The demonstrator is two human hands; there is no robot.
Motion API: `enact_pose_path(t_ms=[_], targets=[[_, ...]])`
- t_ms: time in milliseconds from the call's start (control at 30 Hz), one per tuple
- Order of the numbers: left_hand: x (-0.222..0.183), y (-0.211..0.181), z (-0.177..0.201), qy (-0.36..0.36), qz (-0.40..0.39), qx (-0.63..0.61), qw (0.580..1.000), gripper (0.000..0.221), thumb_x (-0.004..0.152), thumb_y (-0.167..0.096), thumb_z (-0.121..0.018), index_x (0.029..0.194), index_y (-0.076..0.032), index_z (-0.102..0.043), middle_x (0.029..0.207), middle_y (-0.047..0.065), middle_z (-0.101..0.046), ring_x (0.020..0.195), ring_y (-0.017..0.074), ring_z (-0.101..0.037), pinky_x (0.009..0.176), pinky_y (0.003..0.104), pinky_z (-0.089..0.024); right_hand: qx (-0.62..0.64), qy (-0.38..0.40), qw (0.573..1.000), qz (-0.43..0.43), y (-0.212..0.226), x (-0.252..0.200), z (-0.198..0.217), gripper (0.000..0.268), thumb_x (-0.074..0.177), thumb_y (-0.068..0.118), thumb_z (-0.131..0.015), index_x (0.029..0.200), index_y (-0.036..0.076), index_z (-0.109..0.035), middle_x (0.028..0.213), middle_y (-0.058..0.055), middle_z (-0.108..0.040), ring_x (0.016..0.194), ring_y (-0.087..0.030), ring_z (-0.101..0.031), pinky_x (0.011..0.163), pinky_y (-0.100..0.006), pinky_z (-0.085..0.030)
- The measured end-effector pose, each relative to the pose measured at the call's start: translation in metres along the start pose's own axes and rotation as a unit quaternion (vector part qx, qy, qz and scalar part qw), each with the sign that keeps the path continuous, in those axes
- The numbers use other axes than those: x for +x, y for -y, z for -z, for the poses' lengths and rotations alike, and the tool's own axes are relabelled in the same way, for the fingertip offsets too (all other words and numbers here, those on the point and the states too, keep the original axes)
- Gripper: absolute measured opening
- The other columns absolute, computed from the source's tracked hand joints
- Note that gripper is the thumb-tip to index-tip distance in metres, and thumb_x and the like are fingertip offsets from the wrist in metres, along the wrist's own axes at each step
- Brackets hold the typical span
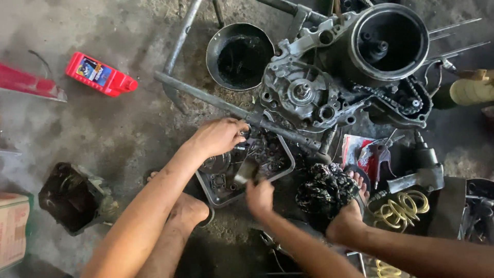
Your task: The person works on a motorcycle engine placed on the floor, using an impact wrench to remove bolts and a socket wrench to loosen fasteners, then pulls parts and bolts free by hand and sets them on a parts tray. They hammer on a component and continue unscrewing parts from the engine case.
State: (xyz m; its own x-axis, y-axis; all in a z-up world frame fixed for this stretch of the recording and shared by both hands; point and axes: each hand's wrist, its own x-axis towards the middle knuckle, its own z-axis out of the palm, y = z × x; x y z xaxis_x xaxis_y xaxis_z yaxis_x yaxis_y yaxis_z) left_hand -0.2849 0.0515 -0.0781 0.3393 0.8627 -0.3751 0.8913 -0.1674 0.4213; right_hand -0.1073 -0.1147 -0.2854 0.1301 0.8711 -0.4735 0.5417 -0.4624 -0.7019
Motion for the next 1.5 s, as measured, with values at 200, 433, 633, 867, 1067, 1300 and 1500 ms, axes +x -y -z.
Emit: enact_pose_path(t_ms=[200, 433, 633, 867, 1067, 1300, 1500], targets=[[0.01, -0.007, -0.025, -0.007, -0.048, 0.007, 0.999, 0.03, 0.086, -0.022, -0.073, 0.113, -0.011, -0.067, 0.109, 0.012, -0.071, 0.103, 0.037, -0.068, 0.084, 0.051, -0.054, 0.183, 0.288, 0.926, -0.16, 0.019, -0.082, -0.03, 0.034, 0.096, 0.029, -0.068, 0.092, -0.003, -0.075, 0.075, -0.013, -0.076, 0.053, -0.021, -0.062, 0.051, -0.04, -0.05], [0.025, 0.01, -0.086, -0.023, -0.047, 0.025, 0.998, 0.013, 0.088, -0.011, -0.067, 0.1, -0.007, -0.068, 0.098, 0.013, -0.068, 0.093, 0.0367, -0.07, 0.077, 0.051, -0.056, 0.047, 0.404, 0.913, -0.028, -0.019, -0.074, -0.013, 0.03, 0.093, 0.03, -0.069, 0.098, 0.0, -0.074, 0.078, -0.014, -0.077, 0.064, -0.025, -0.07, 0.062, -0.042, -0.056], [0.042, 0.007, -0.117, -0.057, -0.019, -0.016, 0.998, 0.007, 0.086, -0.01, -0.066, 0.085, -0.005, -0.069, 0.092, 0.014, -0.065, 0.089, 0.0372, -0.07, 0.076, 0.05, -0.056, -0.165, 0.326, 0.914, 0.174, -0.047, -0.051, -0.002, 0.036, 0.087, 0.035, -0.07, 0.095, 0.0, -0.07, 0.088, -0.026, -0.071, 0.085, -0.045, -0.068, 0.074, -0.055, -0.055], [0.051, 0.021, -0.144, -0.093, 0.006, -0.037, 0.995, 0.019, 0.084, -0.002, -0.064, 0.094, -0.011, -0.077, 0.095, 0.013, -0.067, 0.096, 0.0346, -0.07, 0.081, 0.047, -0.056, -0.227, 0.351, 0.888, 0.191, -0.058, -0.027, 0.047, 0.038, 0.089, 0.04, -0.068, 0.097, 0.002, -0.068, 0.089, -0.025, -0.072, 0.088, -0.045, -0.069, 0.078, -0.053, -0.057], [0.042, 0.029, -0.111, -0.045, 0.015, -0.095, 0.994, 0.017, 0.084, -0.003, -0.071, 0.099, -0.01, -0.077, 0.102, 0.012, -0.071, 0.097, 0.0317, -0.07, 0.085, 0.044, -0.056, -0.275, 0.352, 0.885, 0.133, -0.071, -0.018, 0.064, 0.035, 0.088, 0.037, -0.068, 0.102, 0.005, -0.069, 0.092, -0.024, -0.071, 0.089, -0.044, -0.069, 0.078, -0.053, -0.057], [0.043, 0.041, -0.111, -0.032, 0.01, -0.115, 0.993, 0.014, 0.089, -0.012, -0.075, 0.102, -0.012, -0.078, 0.106, 0.01, -0.073, 0.099, 0.0248, -0.073, 0.09, 0.039, -0.058, -0.227, 0.346, 0.898, 0.151, -0.058, -0.015, 0.067, 0.028, 0.09, 0.029, -0.066, 0.1, 0.003, -0.07, 0.09, -0.023, -0.072, 0.089, -0.043, -0.069, 0.079, -0.053, -0.056], [0.027, -0.009, -0.171, 0.062, -0.065, -0.053, 0.995, 0.023, 0.093, -0.017, -0.066, 0.115, -0.018, -0.073, 0.111, 0.007, -0.067, 0.105, 0.0239, -0.067, 0.088, 0.037, -0.057, -0.163, 0.311, 0.922, 0.161, -0.04, -0.013, 0.073, 0.024, 0.089, 0.024, -0.067, 0.096, 0.001, -0.07, 0.088, -0.024, -0.072, 0.088, -0.043, -0.069, 0.077, -0.051, -0.056]])
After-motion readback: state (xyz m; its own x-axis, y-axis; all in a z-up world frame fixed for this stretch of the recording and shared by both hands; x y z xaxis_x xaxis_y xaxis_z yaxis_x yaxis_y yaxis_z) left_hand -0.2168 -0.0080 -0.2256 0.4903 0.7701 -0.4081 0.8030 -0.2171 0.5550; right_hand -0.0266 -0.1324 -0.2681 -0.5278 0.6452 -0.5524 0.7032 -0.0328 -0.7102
